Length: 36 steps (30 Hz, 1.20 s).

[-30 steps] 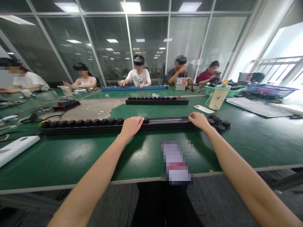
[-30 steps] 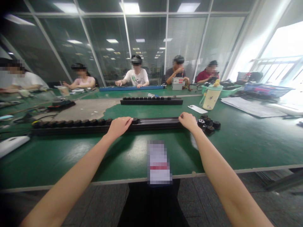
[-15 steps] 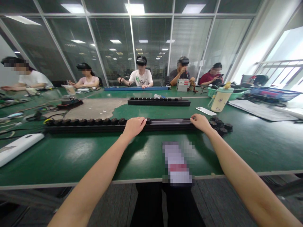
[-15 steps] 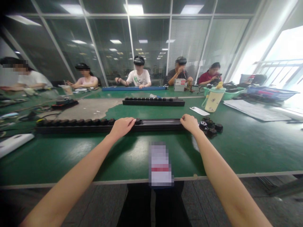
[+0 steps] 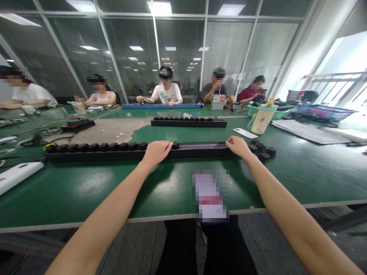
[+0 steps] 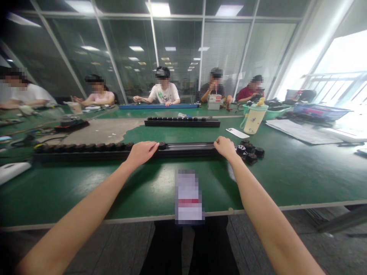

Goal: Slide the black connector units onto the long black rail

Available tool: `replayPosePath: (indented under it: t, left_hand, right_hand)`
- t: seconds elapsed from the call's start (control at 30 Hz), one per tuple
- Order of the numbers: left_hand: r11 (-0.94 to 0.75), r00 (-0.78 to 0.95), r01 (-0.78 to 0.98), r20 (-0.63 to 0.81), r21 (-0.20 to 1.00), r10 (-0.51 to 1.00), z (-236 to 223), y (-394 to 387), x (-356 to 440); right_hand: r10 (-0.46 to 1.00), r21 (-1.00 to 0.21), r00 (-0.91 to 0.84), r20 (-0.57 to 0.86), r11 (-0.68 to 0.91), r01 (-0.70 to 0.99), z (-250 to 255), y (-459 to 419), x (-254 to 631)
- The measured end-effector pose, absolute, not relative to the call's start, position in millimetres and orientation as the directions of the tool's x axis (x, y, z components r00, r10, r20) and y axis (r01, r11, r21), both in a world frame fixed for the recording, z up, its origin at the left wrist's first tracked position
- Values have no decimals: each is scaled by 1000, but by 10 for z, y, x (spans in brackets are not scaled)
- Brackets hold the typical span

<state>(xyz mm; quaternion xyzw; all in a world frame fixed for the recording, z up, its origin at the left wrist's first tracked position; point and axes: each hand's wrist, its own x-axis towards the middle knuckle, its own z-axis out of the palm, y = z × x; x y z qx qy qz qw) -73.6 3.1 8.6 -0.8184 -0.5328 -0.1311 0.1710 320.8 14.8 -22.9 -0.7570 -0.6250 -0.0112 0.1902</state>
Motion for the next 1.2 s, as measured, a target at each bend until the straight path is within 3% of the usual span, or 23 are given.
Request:
replayPosePath:
  t: [0.5,1.2]
  left_hand:
    - [-372,415,910,370,-185,831,109,23,-704]
    - [-397,425,905,369,-152,827,107,18,-677]
  right_hand:
    - [935,-252,236,264,-169,953,-196,105,3126]
    - [923,-273,267,278,-190,943,-214,102,3065]
